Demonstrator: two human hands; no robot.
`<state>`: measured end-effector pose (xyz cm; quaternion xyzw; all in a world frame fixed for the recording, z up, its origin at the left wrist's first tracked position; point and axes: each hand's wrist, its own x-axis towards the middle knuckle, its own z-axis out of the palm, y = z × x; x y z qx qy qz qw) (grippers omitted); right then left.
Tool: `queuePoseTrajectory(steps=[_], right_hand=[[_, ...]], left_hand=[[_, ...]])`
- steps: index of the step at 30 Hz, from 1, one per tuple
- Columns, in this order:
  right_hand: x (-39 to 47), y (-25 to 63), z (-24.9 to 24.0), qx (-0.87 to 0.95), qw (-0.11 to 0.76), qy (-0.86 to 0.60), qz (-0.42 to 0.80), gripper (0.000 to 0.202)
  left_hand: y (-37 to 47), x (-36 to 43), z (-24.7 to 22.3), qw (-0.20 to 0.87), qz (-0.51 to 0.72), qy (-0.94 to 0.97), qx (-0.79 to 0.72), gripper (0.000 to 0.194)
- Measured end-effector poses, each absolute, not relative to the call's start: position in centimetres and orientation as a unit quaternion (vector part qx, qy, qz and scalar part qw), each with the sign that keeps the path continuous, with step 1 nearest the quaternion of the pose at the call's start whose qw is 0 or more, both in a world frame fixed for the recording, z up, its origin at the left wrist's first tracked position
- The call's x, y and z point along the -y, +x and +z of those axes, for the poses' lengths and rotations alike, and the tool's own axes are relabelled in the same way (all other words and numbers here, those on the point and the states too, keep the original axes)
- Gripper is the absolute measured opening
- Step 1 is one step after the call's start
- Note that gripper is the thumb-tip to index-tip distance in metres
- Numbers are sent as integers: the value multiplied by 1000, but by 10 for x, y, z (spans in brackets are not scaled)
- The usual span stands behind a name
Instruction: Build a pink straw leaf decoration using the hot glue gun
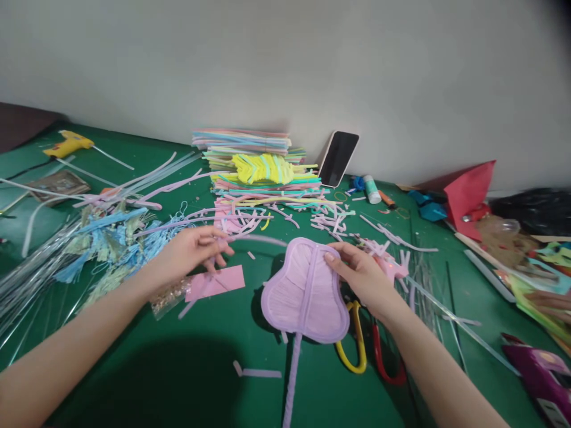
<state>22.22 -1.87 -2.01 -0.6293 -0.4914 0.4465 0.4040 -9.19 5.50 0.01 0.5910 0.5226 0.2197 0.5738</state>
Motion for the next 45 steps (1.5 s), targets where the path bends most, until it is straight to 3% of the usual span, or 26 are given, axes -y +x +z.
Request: queuePoseTrajectory(steps=[4, 8, 9, 11, 14, 16, 19, 25, 28, 31, 33, 36, 41, 45], right_hand=[[17, 223, -22, 474, 416, -617, 471, 37], [19, 228, -24, 446, 432, -614, 487, 39], [19, 229, -24, 440, 437, -615, 487, 40], [18, 227, -24, 432, 446, -616, 485, 41], [14, 222, -23, 429, 457, -617, 476, 44], [12, 220, -21, 430, 462, -617, 469, 47], [10, 220, -19, 432, 464, -618, 464, 47], [13, 227, -19, 429, 472, -618, 459, 45], [14, 229, -20, 436, 467, -612, 466, 44], [12, 226, -17, 447, 461, -604, 472, 40], [10, 220, -14, 454, 458, -599, 475, 39], [6, 210, -9, 455, 457, -597, 477, 41], [13, 204, -6, 414, 468, -624, 469, 45], [41, 203, -3, 374, 414, -601, 572, 47]], left_hand=[[-102, -81, 7, 468, 256, 610, -586, 40], [-87, -60, 16, 212, 253, 743, -582, 51], [-78, -49, 18, 197, 279, 758, -556, 48], [-59, -26, 19, 318, 290, 741, -516, 46], [-35, -3, 15, 702, 211, 545, -408, 47], [-27, 2, 10, 783, 197, 426, -409, 37], [-30, 0, 4, 778, 230, 387, -438, 26], [-61, -12, 5, 684, 233, 455, -521, 25], [-79, -18, 10, 504, 189, 624, -566, 28], [-80, -20, 17, 317, 246, 714, -574, 29], [-67, -19, 19, 375, 266, 689, -560, 36], [-37, -17, 14, 611, 210, 580, -496, 48], [-8, -20, 0, 720, 270, 467, -436, 25], [-9, -23, -2, 739, 319, 380, -455, 21]])
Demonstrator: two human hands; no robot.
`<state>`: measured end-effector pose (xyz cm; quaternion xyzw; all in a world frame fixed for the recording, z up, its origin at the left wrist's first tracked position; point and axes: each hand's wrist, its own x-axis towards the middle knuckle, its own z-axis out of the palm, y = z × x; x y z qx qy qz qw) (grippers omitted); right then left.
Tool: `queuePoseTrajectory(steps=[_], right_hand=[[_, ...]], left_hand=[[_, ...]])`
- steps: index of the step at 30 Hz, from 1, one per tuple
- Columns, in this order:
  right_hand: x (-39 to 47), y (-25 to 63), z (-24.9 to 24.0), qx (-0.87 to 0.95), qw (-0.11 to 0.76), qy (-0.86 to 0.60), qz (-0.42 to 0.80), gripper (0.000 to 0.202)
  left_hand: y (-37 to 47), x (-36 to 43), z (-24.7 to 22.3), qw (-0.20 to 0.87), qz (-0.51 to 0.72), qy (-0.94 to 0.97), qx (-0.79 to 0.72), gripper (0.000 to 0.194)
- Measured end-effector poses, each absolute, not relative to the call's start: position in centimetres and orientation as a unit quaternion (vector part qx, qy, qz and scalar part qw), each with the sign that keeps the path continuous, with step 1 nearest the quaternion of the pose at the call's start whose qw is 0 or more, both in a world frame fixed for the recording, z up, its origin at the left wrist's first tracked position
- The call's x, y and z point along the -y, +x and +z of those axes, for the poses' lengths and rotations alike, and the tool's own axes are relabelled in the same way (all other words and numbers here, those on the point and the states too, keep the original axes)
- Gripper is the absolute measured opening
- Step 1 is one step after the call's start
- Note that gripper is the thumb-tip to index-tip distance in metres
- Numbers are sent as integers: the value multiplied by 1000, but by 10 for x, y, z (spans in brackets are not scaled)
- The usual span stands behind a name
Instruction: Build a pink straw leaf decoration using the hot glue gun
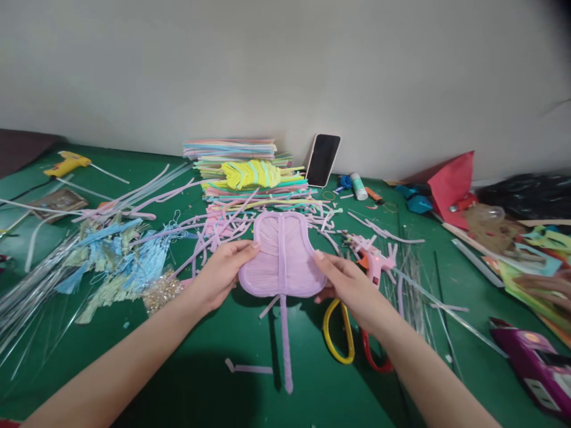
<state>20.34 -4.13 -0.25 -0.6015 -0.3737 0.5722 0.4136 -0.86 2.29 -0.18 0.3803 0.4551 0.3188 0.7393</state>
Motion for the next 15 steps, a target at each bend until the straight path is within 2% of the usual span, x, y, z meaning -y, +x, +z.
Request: queuePoseTrajectory(steps=[4, 10, 15], right_hand=[[63, 202, -3, 355, 400, -577, 618, 45], [66, 197, -10, 326, 464, -581, 585, 46], [69, 192, -13, 293, 502, -563, 587, 42]], left_hand=[[-10, -20, -2, 759, 326, 351, -440, 21], [-4, -6, -2, 794, 265, 344, -426, 31], [-7, -4, -1, 804, 267, 377, -374, 44]])
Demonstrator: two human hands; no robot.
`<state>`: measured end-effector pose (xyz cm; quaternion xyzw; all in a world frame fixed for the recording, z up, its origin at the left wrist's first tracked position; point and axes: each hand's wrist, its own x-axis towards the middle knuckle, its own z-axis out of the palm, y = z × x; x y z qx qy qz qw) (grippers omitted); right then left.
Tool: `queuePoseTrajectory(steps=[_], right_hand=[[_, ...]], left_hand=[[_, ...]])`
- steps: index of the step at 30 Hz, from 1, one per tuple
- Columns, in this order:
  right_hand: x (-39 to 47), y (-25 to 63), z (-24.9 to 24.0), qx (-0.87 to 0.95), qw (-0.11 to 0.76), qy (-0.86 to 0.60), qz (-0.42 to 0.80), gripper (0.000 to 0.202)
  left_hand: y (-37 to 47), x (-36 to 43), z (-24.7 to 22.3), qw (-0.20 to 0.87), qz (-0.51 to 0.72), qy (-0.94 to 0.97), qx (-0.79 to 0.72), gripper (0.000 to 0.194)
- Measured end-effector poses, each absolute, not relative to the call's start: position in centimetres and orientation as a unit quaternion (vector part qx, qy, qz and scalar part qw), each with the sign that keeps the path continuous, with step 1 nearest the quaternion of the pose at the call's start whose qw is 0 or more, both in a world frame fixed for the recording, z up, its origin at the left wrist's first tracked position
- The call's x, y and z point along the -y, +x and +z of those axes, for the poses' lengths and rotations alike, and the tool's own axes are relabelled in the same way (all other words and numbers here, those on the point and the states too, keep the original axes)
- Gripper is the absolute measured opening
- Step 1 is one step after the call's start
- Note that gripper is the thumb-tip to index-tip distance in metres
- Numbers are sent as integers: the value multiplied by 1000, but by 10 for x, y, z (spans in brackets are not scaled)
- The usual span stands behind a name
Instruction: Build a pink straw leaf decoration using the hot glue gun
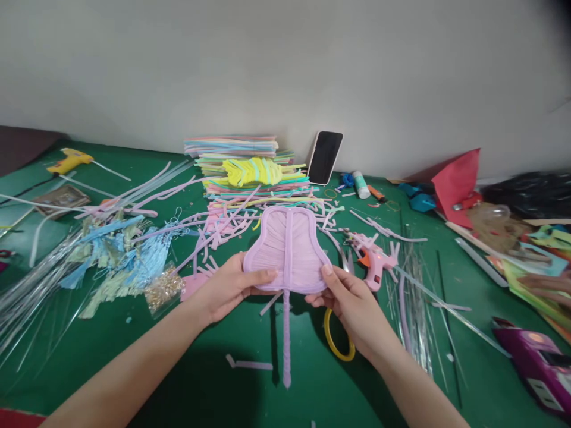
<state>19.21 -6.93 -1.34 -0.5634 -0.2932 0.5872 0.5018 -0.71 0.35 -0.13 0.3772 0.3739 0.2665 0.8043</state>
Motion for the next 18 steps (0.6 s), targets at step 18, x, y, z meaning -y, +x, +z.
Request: queuePoseTrajectory(steps=[18], right_hand=[[74, 183, -9, 245, 530, -563, 586, 39]], left_hand=[[-2, 20, -17, 432, 346, 669, -496, 49]])
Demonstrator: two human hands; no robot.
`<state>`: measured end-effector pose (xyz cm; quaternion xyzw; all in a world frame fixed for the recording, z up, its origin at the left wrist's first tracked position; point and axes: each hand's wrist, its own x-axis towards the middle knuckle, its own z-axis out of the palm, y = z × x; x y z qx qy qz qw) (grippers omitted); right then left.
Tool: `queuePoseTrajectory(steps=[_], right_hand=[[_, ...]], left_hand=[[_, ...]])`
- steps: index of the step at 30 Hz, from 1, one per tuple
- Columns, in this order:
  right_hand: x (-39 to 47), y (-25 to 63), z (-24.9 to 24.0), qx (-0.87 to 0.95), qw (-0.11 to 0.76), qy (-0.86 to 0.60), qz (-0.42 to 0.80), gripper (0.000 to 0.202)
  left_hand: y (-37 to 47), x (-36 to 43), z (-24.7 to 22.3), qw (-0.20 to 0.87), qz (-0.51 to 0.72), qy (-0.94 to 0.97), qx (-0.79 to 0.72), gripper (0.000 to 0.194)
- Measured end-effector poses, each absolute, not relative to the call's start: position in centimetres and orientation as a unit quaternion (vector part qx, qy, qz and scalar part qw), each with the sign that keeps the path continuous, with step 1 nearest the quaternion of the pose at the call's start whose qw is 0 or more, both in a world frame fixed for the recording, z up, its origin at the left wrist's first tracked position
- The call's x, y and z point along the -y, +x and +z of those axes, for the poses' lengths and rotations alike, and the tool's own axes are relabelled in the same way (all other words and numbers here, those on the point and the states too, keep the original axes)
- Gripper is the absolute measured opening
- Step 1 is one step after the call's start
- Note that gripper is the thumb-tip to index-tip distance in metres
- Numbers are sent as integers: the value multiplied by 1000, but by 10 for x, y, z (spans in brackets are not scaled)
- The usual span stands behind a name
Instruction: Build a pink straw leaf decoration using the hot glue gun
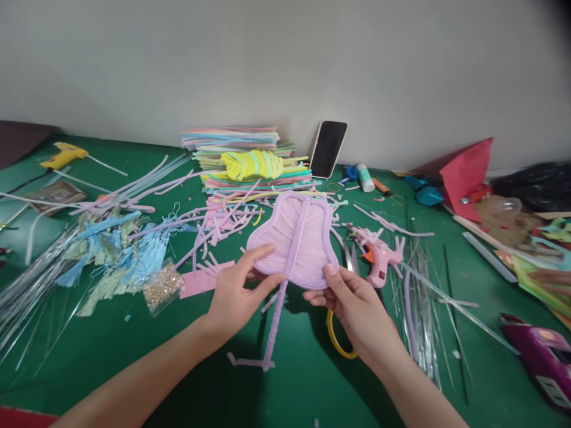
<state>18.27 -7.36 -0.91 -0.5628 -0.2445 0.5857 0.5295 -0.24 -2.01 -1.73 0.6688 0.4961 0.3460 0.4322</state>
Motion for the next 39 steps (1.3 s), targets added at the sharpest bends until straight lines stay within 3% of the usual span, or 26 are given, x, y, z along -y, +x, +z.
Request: queuePoseTrajectory(steps=[6, 11, 16, 19, 23, 25, 28, 32, 35, 39], right_hand=[[76, 183, -4, 258, 533, -566, 574, 38], [76, 189, 1, 262, 538, -571, 563, 37], [77, 189, 2, 270, 533, -577, 557, 37], [78, 189, 2, 272, 534, -577, 555, 39], [73, 192, 0, 307, 523, -589, 534, 40], [68, 193, -2, 345, 494, -605, 520, 40], [67, 187, -2, 423, 490, -668, 368, 31], [79, 170, 6, 564, 461, -684, 40, 29], [89, 156, 12, 663, 387, -641, 9, 8], [88, 147, 12, 679, 367, -636, -11, 5]], left_hand=[[-6, 21, -18, 424, 349, 692, -468, 45], [-11, 21, -18, 437, 347, 715, -421, 20], [-8, 24, -15, 468, 363, 686, -423, 14], [-6, 24, -9, 543, 388, 617, -416, 27], [-6, 18, -2, 681, 401, 463, -400, 70], [-6, 14, -1, 756, 349, 405, -378, 60], [-5, 12, -1, 792, 293, 371, -386, 27], [-3, 13, 2, 782, 309, 336, -424, 20], [-3, 14, 4, 789, 308, 336, -413, 24], [-4, 14, 7, 783, 308, 353, -409, 27]])
